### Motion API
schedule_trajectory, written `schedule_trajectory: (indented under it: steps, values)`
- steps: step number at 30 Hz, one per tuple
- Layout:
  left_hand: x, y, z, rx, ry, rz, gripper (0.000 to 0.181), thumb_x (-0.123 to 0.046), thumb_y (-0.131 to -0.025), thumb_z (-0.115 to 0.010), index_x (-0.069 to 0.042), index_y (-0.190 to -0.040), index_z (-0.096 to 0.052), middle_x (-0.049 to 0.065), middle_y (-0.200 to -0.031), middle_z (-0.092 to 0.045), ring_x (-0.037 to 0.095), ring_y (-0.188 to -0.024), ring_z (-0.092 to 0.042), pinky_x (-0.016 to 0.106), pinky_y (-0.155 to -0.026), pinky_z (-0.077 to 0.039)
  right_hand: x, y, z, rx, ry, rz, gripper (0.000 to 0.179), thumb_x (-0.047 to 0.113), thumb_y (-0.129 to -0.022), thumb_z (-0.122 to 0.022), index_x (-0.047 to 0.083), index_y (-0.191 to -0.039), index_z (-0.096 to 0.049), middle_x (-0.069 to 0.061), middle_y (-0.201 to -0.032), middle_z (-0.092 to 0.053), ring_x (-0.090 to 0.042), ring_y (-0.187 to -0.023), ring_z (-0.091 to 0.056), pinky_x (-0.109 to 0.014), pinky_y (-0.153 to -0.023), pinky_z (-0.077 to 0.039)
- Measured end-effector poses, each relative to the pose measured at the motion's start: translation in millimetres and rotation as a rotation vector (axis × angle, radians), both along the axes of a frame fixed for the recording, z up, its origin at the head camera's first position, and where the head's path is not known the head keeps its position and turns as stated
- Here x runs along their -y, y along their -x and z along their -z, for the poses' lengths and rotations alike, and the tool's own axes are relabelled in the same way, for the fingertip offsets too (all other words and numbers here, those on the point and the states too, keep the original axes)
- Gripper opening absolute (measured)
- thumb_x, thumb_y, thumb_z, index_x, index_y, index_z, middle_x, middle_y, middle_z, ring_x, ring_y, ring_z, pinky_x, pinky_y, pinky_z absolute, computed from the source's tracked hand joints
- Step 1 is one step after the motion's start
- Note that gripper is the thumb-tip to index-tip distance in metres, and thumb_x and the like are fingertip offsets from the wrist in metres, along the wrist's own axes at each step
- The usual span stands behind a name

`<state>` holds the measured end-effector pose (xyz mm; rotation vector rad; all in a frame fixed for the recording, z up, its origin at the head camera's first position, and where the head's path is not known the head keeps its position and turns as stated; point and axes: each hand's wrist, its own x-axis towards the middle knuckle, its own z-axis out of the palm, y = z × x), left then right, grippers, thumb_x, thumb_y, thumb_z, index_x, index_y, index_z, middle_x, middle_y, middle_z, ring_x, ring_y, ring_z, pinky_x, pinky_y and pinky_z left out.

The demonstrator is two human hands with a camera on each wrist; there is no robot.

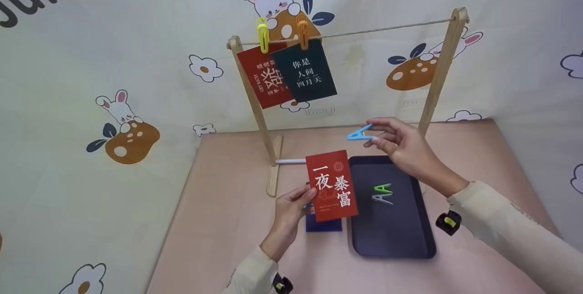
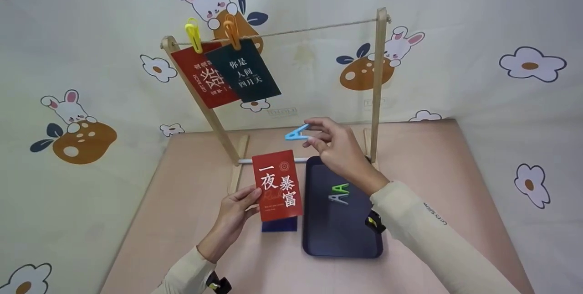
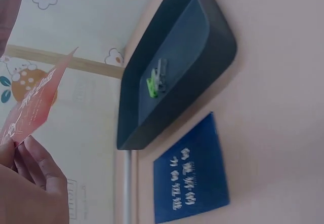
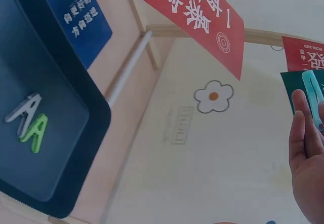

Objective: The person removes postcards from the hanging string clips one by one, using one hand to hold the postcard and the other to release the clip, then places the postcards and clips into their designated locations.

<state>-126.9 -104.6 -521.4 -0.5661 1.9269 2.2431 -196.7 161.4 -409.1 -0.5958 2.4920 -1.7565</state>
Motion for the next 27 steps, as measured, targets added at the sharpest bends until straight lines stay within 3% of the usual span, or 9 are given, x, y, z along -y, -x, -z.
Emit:
schedule_trajectory:
  steps: [8,16,27]
  values:
    - [5.9,-9.6,26.5,0.082,0.034,0.001,0.042,-0.023,-0.088,-0.078,0.001,-0.122,-0.069,0.006,-0.105,-0.074,0.011,-0.085,-0.067,0.025,-0.073,-0.059,-3,-9.5,35.0,-0.001,-0.008,0.019,0.041,0.002,-0.097,-0.063,0.008,-0.137,-0.055,-0.012,-0.127,-0.068,-0.016,-0.096,-0.074,-0.015,-0.08,-0.057]
    - [5.9,-21.4,48.0,0.105,0.046,0.014,0.047,-0.027,-0.087,-0.078,0.0,-0.124,-0.068,0.006,-0.104,-0.074,0.012,-0.085,-0.067,0.027,-0.075,-0.06,-10,-25.6,74.6,0.083,-0.041,0.044,0.043,-0.001,-0.096,-0.062,0.006,-0.137,-0.054,-0.016,-0.127,-0.068,-0.016,-0.095,-0.075,-0.016,-0.077,-0.057]
    - [10.1,-26.2,71.4,0.104,0.103,0.068,0.047,-0.03,-0.088,-0.077,0.001,-0.123,-0.068,0.01,-0.105,-0.077,0.011,-0.085,-0.07,0.027,-0.075,-0.06,-21,-41.3,118.8,0.062,-0.109,0.107,0.037,-0.002,-0.095,-0.063,0.004,-0.131,-0.058,-0.02,-0.128,-0.068,-0.021,-0.086,-0.076,-0.02,-0.065,-0.055]
